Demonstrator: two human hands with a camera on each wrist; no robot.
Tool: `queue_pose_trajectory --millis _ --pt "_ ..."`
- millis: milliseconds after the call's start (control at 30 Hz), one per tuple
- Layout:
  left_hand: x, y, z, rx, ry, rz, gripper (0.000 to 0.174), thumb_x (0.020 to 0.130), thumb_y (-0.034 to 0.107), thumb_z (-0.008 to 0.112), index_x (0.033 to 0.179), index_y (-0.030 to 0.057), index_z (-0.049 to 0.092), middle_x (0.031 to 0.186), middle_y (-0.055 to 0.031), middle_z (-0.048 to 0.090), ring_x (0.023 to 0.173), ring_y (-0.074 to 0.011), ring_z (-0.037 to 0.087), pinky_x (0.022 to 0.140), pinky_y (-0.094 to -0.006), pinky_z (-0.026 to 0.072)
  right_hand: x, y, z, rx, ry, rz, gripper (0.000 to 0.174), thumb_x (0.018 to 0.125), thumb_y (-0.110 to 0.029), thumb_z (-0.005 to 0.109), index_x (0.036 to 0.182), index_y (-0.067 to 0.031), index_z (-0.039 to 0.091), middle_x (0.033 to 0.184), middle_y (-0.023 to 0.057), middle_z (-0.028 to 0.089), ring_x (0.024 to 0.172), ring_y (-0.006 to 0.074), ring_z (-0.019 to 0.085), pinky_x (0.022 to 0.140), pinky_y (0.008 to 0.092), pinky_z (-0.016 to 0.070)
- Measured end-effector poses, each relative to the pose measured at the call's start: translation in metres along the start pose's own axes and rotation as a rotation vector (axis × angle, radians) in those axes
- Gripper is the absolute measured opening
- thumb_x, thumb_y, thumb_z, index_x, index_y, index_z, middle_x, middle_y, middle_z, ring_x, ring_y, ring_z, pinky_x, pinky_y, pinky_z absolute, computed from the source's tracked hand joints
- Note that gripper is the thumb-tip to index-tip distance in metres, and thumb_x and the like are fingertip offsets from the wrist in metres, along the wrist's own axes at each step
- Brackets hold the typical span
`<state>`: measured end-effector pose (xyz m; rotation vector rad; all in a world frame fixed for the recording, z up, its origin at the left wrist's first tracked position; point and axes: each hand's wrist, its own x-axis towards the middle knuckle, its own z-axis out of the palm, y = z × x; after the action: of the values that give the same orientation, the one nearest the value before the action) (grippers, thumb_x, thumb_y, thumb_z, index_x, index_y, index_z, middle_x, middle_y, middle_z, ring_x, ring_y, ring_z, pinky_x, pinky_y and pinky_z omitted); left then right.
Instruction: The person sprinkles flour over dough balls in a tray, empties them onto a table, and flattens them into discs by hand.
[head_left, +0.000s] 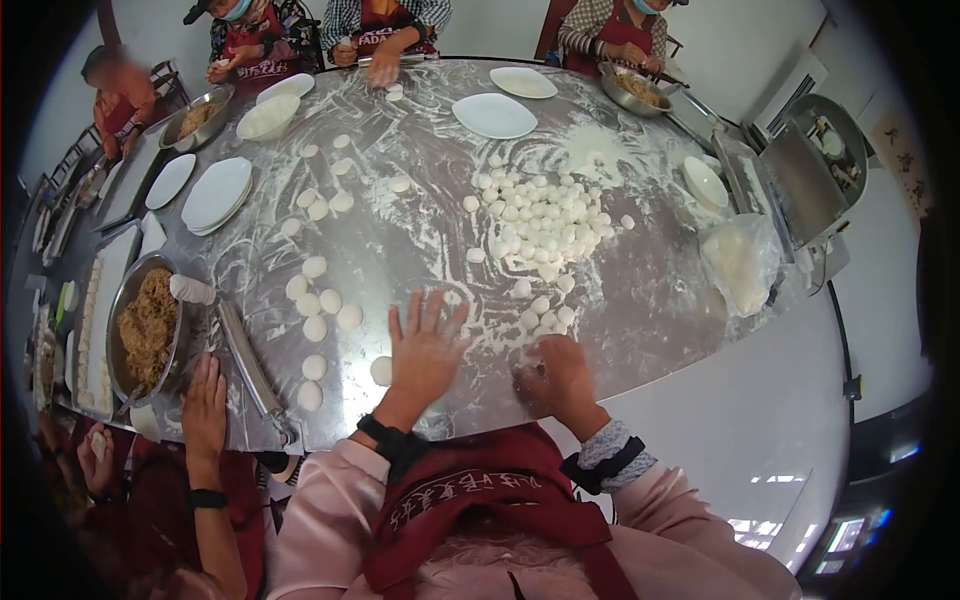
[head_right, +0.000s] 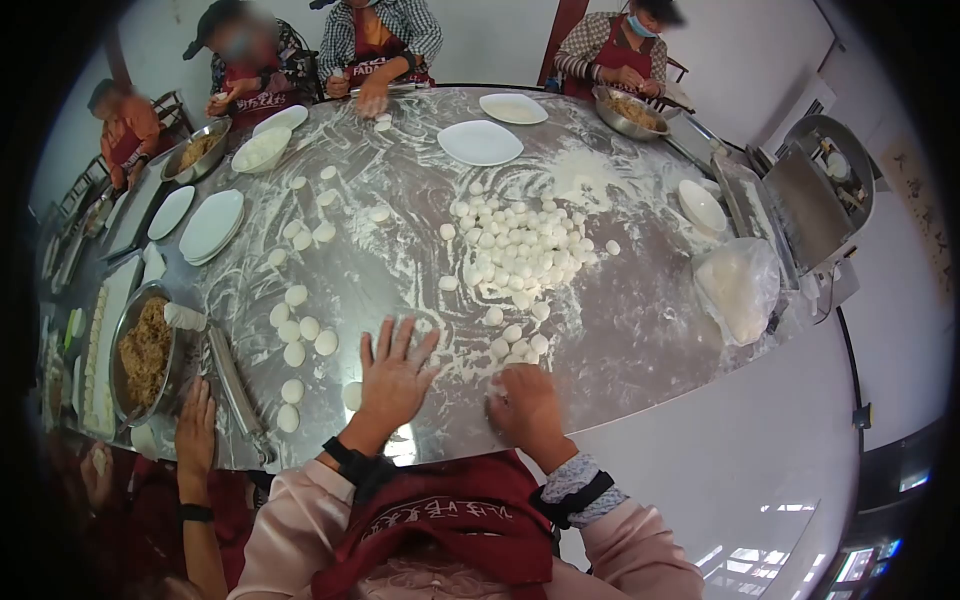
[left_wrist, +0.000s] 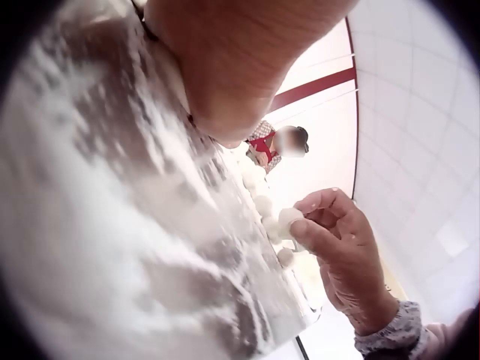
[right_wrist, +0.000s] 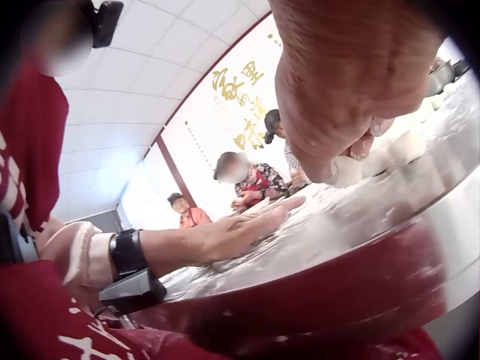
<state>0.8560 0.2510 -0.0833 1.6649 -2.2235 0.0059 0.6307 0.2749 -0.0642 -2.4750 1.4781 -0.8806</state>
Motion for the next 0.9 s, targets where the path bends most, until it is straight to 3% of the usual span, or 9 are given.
queue_pose_trajectory --millis 133,200,433,567,633,700,767,800,900 --pt "-0.006 -0.020 -0.004 0.034 0.038 -0.068 0.049 0.088 0.037 0.053 0.134 0.0212 0.045 0.142 -0.0127 0.034 0.132 -0.0362 0.027 0.104 -0.0582 0.0175 0.018 -0.030 0.031 0.255 -0.074 -0.040 0.029 0.072 -0.016 0.069 0.096 -0.0069 0.055 0.093 0.0131 0.052 0.086 0.0328 0.054 0.074 0.0422 0.0439" --pt "-0.007 -0.024 -0.005 0.026 0.032 -0.092 0.050 0.089 0.038 0.052 0.135 0.0215 0.044 0.143 -0.0121 0.034 0.133 -0.0353 0.025 0.105 -0.0578 0.0155 0.028 -0.044 0.033 0.194 -0.264 0.099 0.030 0.073 -0.015 0.069 0.098 -0.0054 0.054 0.092 0.0139 0.051 0.088 0.0329 0.054 0.075 0.0401 0.0457" --pt "-0.010 -0.024 -0.008 0.022 0.046 -0.125 0.051 0.088 0.037 0.052 0.136 0.0207 0.043 0.143 -0.0128 0.033 0.133 -0.0352 0.025 0.106 -0.0572 0.0143 0.028 -0.032 0.033 0.347 -0.269 -0.043 0.033 0.073 -0.015 0.069 0.101 -0.0045 0.055 0.096 0.0146 0.050 0.091 0.0334 0.054 0.076 0.0407 0.0463" --pt "0.005 0.004 -0.027 -0.036 0.077 -0.144 0.053 0.088 0.035 0.053 0.137 0.0206 0.042 0.144 -0.0132 0.031 0.134 -0.0361 0.024 0.107 -0.0576 0.0135 0.025 -0.040 0.035 0.306 -0.262 0.026 0.032 0.073 -0.015 0.069 0.100 -0.0036 0.056 0.097 0.0143 0.051 0.094 0.0338 0.052 0.078 0.0410 0.0454" --pt "0.020 0.026 -0.041 -0.146 0.129 -0.056 0.055 0.089 0.031 0.051 0.141 0.0217 0.036 0.146 -0.0148 0.027 0.136 -0.0357 0.020 0.107 -0.0575 0.0106 0.025 -0.037 0.031 0.302 -0.237 0.048 0.032 0.072 -0.015 0.069 0.099 -0.0036 0.056 0.097 0.0139 0.051 0.094 0.0340 0.052 0.079 0.0419 0.0448" --pt "0.029 0.043 -0.034 -0.145 0.133 -0.027 0.057 0.089 0.033 0.051 0.142 0.0222 0.033 0.147 -0.0130 0.026 0.137 -0.0354 0.019 0.107 -0.0583 0.0114 0.023 -0.024 0.023 0.237 0.058 0.054 0.030 0.070 -0.014 0.069 0.096 -0.0051 0.057 0.098 0.0130 0.053 0.093 0.0323 0.052 0.079 0.0441 0.0427" --pt "0.030 0.053 -0.010 -0.163 0.115 0.118 0.057 0.089 0.035 0.052 0.143 0.0242 0.033 0.148 -0.0109 0.026 0.137 -0.0348 0.018 0.106 -0.0590 0.0123 0.027 -0.010 0.001 0.060 0.044 0.113 0.030 0.069 -0.012 0.068 0.096 -0.0061 0.057 0.097 0.0129 0.053 0.090 0.0316 0.052 0.079 0.0443 0.0417" --pt "0.022 0.052 0.013 -0.119 -0.056 0.119 0.058 0.089 0.037 0.052 0.142 0.0265 0.033 0.148 -0.0092 0.026 0.138 -0.0344 0.019 0.107 -0.0593 0.0125 0.026 -0.005 -0.008 -0.108 0.027 0.170 0.030 0.068 -0.011 0.067 0.097 -0.0072 0.058 0.096 0.0127 0.054 0.088 0.0309 0.053 0.078 0.0444 0.0407" --pt "0.026 0.051 0.016 -0.099 0.011 0.151 0.057 0.088 0.038 0.052 0.141 0.0279 0.034 0.148 -0.0097 0.027 0.137 -0.0346 0.020 0.107 -0.0596 0.0120 0.022 0.011 -0.011 -0.179 -0.035 0.098 0.030 0.067 -0.008 0.065 0.097 -0.0077 0.058 0.096 0.0121 0.054 0.089 0.0294 0.052 0.077 0.0425 0.0396"
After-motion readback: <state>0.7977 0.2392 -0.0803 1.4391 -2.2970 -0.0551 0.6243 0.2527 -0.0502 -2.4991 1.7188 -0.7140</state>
